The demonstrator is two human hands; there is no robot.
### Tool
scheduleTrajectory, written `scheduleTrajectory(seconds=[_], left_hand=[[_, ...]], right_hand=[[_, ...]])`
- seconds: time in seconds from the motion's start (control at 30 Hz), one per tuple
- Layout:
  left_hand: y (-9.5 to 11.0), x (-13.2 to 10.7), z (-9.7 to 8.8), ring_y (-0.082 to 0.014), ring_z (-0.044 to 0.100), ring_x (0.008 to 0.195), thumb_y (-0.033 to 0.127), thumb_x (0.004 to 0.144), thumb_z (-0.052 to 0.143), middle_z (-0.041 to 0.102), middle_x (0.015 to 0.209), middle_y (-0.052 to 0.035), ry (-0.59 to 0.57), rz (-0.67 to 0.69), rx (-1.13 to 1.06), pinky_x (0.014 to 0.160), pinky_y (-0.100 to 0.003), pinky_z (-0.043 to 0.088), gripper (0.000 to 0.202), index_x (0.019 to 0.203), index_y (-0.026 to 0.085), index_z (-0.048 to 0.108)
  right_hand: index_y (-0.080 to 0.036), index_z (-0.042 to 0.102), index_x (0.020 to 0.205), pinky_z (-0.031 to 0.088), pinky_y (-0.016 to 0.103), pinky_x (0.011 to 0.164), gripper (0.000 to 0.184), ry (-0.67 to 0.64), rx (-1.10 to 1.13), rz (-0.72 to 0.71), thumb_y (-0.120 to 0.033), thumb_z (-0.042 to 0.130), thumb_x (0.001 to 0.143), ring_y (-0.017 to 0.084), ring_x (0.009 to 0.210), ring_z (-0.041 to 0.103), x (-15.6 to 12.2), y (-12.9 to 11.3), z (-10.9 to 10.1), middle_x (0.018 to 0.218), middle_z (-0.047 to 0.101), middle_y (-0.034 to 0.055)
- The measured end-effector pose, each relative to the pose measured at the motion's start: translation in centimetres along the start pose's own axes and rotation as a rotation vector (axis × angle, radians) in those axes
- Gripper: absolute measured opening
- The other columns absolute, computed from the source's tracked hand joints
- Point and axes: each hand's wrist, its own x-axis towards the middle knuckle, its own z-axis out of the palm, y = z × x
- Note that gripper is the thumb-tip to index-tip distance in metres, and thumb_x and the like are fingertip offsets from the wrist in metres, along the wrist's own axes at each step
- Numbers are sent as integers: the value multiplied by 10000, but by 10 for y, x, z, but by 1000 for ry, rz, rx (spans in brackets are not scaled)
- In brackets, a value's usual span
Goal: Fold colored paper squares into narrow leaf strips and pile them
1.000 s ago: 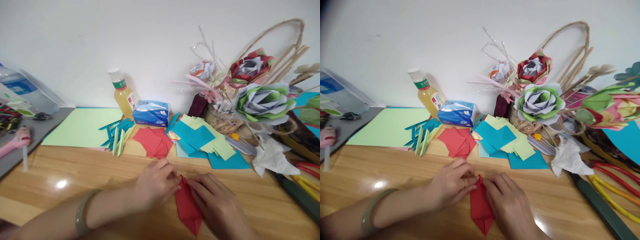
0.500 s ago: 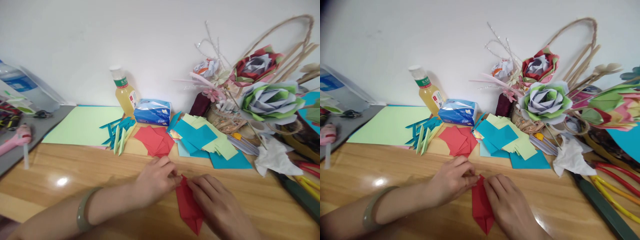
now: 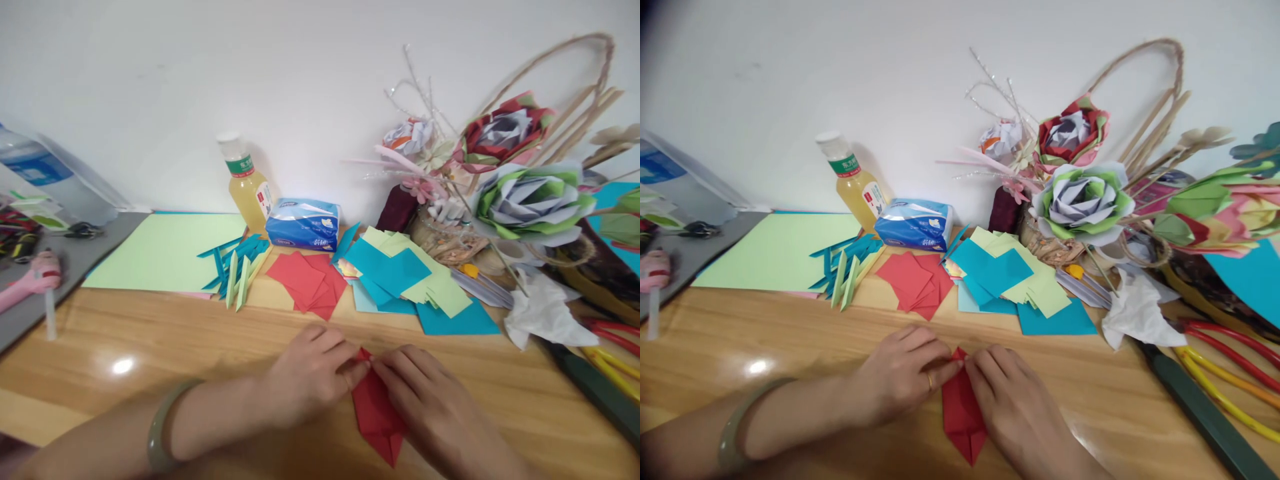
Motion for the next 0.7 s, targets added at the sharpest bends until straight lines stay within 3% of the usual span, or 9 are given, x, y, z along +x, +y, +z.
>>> scheduleTrajectory(seconds=[0.3, 0.5, 0.7], left_hand=[[-1, -3, -1, -154, 502, 813, 235, 954, 432, 565, 836, 0, -169, -9, -45, 707, -295, 381, 165, 907, 200, 586], [-2, -3, -3, -166, 497, 861, 242, 956, 426, 568, 886, -7, -203, -12, -44, 745, -303, 380, 160, 931, 205, 580], [0, -1, -8, -182, 480, 812, 219, 921, 494, 559, 872, -13, -210, 57, 48, 716, -314, 388, 128, 1027, 186, 557]], right_hand=[[-79, 568, 1067, 516, 330, 650, 307, 29, 33, 8, -110, 303, 915, 191, 749, 552, -2, 4, 5, 838, 609, 95], [-73, 531, 1152, 524, 366, 662, 361, -75, 11, 36, -64, 289, 883, 212, 769, 548, 1, 4, 5, 849, 591, 96], [-116, 549, 1130, 512, 325, 753, 304, -53, 113, -17, -99, 336, 914, 192, 887, 559, -16, 16, 3, 955, 596, 94]])
